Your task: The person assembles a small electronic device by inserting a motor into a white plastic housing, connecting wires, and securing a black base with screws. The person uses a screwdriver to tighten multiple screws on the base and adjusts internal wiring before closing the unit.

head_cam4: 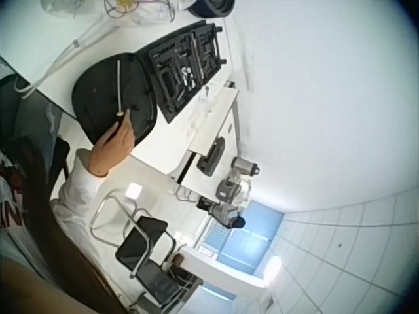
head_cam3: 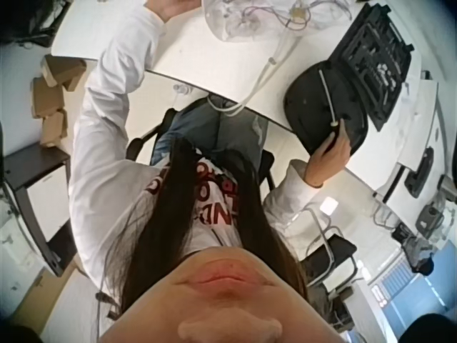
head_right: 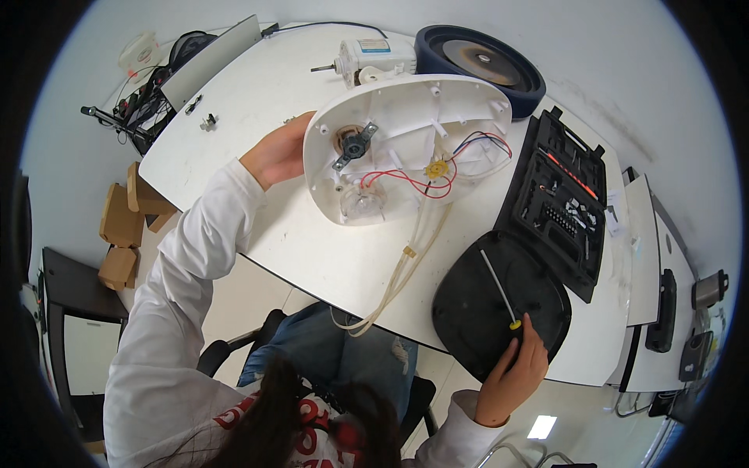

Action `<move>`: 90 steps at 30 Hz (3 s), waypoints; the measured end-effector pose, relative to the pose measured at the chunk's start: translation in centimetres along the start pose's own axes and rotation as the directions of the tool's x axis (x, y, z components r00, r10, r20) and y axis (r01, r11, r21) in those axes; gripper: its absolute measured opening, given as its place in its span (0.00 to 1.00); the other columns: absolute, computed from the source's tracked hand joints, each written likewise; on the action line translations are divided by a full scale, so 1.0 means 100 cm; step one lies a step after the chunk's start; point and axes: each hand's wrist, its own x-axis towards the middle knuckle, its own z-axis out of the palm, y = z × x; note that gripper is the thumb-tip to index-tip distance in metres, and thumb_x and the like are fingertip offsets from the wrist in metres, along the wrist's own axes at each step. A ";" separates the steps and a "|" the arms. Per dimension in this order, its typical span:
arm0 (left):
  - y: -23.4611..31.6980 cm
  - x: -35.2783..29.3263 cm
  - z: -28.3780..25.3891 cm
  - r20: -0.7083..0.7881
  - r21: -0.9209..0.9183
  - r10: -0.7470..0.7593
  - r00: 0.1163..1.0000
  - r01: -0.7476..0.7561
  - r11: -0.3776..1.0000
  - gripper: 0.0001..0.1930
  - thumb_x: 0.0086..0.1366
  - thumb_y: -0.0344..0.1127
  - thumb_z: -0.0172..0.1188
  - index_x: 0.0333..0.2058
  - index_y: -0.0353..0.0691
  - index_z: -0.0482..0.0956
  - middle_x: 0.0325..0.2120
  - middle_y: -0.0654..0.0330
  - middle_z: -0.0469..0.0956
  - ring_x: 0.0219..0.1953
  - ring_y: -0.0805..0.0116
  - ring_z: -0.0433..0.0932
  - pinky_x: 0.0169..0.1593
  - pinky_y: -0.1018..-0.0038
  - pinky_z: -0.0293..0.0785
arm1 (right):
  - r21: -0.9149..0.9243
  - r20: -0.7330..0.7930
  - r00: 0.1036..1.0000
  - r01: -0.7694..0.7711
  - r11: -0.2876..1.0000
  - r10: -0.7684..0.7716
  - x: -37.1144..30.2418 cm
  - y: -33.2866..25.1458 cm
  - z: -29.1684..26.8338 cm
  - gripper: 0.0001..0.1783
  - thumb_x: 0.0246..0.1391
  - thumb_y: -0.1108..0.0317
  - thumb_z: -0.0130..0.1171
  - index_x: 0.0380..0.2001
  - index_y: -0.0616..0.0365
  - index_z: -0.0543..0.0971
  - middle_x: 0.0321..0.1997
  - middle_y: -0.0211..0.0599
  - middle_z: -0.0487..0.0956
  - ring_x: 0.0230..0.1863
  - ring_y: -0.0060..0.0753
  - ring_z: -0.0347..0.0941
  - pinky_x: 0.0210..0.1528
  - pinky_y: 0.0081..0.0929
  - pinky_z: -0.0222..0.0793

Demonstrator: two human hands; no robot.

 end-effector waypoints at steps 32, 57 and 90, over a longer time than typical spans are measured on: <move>-0.010 -0.020 0.007 -0.144 0.629 -0.168 0.975 0.221 0.745 0.19 0.65 0.36 0.49 0.54 0.37 0.66 0.49 0.60 0.70 0.46 0.76 0.70 0.51 0.77 0.67 | 0.002 0.003 1.000 -0.015 1.000 0.015 -0.001 0.000 0.001 0.17 0.54 0.75 0.45 0.48 0.60 0.73 0.38 0.43 0.75 0.38 0.43 0.69 0.42 0.32 0.60; -0.016 -0.010 0.017 -0.297 0.299 -0.284 0.912 0.371 0.879 0.26 0.59 0.46 0.58 0.53 0.42 0.66 0.43 0.67 0.71 0.42 0.81 0.69 0.46 0.83 0.67 | -0.016 -0.015 1.000 0.005 1.000 -0.005 -0.002 0.001 0.002 0.17 0.54 0.75 0.44 0.48 0.59 0.73 0.38 0.42 0.75 0.38 0.43 0.69 0.42 0.32 0.60; -0.013 -0.007 -0.018 -0.167 0.327 -0.283 0.945 0.323 0.888 0.22 0.60 0.39 0.59 0.52 0.40 0.66 0.45 0.65 0.71 0.43 0.77 0.72 0.49 0.79 0.70 | 0.005 -0.022 1.000 0.011 1.000 -0.011 0.000 -0.001 0.003 0.17 0.54 0.77 0.45 0.46 0.60 0.75 0.42 0.45 0.76 0.42 0.45 0.72 0.46 0.31 0.64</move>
